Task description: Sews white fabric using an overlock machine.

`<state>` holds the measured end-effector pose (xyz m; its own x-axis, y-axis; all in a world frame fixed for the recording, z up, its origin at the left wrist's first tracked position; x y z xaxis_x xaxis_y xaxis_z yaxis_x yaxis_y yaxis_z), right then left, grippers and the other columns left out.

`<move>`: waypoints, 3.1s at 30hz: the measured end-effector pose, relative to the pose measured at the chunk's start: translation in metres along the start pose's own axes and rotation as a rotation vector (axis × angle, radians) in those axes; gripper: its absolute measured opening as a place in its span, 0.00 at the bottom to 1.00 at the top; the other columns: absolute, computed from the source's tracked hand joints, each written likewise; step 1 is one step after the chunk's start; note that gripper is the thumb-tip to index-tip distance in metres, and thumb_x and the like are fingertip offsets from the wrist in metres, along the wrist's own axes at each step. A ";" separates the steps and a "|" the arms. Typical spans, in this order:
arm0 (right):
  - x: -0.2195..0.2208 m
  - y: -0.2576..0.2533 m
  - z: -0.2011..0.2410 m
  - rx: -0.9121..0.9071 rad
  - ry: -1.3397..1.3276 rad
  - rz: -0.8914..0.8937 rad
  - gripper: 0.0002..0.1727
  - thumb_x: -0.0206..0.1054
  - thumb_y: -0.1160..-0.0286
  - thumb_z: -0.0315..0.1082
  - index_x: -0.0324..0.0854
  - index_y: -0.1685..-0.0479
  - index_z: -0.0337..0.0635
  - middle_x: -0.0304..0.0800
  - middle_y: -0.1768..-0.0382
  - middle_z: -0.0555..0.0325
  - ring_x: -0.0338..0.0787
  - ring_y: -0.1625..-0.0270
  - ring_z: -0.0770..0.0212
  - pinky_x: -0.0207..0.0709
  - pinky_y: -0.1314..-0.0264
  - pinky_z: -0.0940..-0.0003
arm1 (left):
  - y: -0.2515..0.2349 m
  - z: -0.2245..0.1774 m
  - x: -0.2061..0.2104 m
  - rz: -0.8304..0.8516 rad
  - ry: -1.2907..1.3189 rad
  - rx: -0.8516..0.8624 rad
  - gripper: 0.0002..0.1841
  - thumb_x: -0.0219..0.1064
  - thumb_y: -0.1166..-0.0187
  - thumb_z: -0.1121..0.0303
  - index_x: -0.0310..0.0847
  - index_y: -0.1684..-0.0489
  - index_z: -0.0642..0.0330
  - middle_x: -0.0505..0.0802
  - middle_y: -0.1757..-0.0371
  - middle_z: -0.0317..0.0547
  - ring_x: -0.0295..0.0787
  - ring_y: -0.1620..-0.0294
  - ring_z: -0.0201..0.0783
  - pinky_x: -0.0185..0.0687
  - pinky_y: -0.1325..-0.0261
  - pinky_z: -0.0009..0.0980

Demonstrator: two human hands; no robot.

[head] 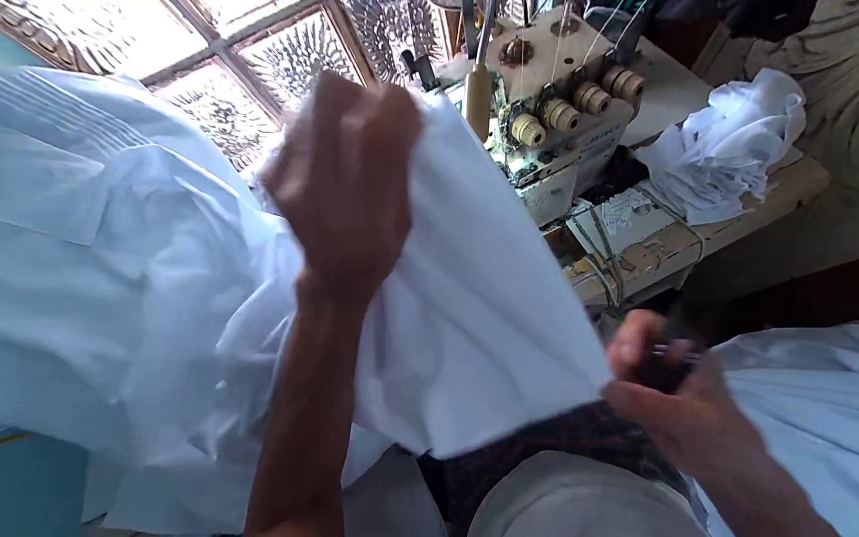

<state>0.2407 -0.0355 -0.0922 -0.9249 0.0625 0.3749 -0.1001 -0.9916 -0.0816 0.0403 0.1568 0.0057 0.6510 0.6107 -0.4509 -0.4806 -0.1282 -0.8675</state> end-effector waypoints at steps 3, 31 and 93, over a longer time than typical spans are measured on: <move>-0.002 0.001 -0.049 0.363 -0.020 -0.246 0.15 0.71 0.40 0.18 0.76 0.65 0.49 0.84 0.77 0.74 0.72 0.84 0.84 0.64 0.83 0.88 | 0.030 -0.004 0.059 0.213 0.207 0.034 0.11 0.59 0.14 0.75 0.89 0.59 0.68 0.91 0.66 0.63 0.91 0.64 0.59 0.81 0.67 0.48; -0.006 -0.001 -0.066 0.432 -0.071 -0.222 0.15 0.71 0.45 0.18 0.78 0.67 0.50 0.85 0.76 0.72 0.74 0.82 0.84 0.63 0.82 0.90 | 0.059 -0.055 0.067 0.495 0.210 -0.611 0.12 0.66 0.16 0.64 0.88 0.55 0.66 0.89 0.56 0.56 0.85 0.55 0.53 0.76 0.51 0.47; -0.129 -0.121 -0.023 -0.122 1.453 -0.361 0.09 0.70 0.25 0.29 0.90 0.57 0.30 0.90 0.57 0.39 0.92 0.60 0.40 0.83 0.59 0.42 | 0.160 -0.115 0.001 0.244 0.624 -0.724 0.08 0.63 0.16 0.72 0.85 0.59 0.68 0.90 0.53 0.46 0.84 0.41 0.21 0.76 0.35 0.13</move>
<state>0.3632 0.0789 -0.1523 -0.3848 0.4218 -0.8210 -0.3569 -0.8883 -0.2891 0.0318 0.0467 -0.1573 0.8751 0.0087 -0.4838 -0.3027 -0.7702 -0.5614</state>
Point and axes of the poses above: each hand's wrist, its own y-axis away from the middle knuckle, its own x-axis out of the palm, z = x × y, the point moved 2 cm from there along -y, towards the middle knuckle
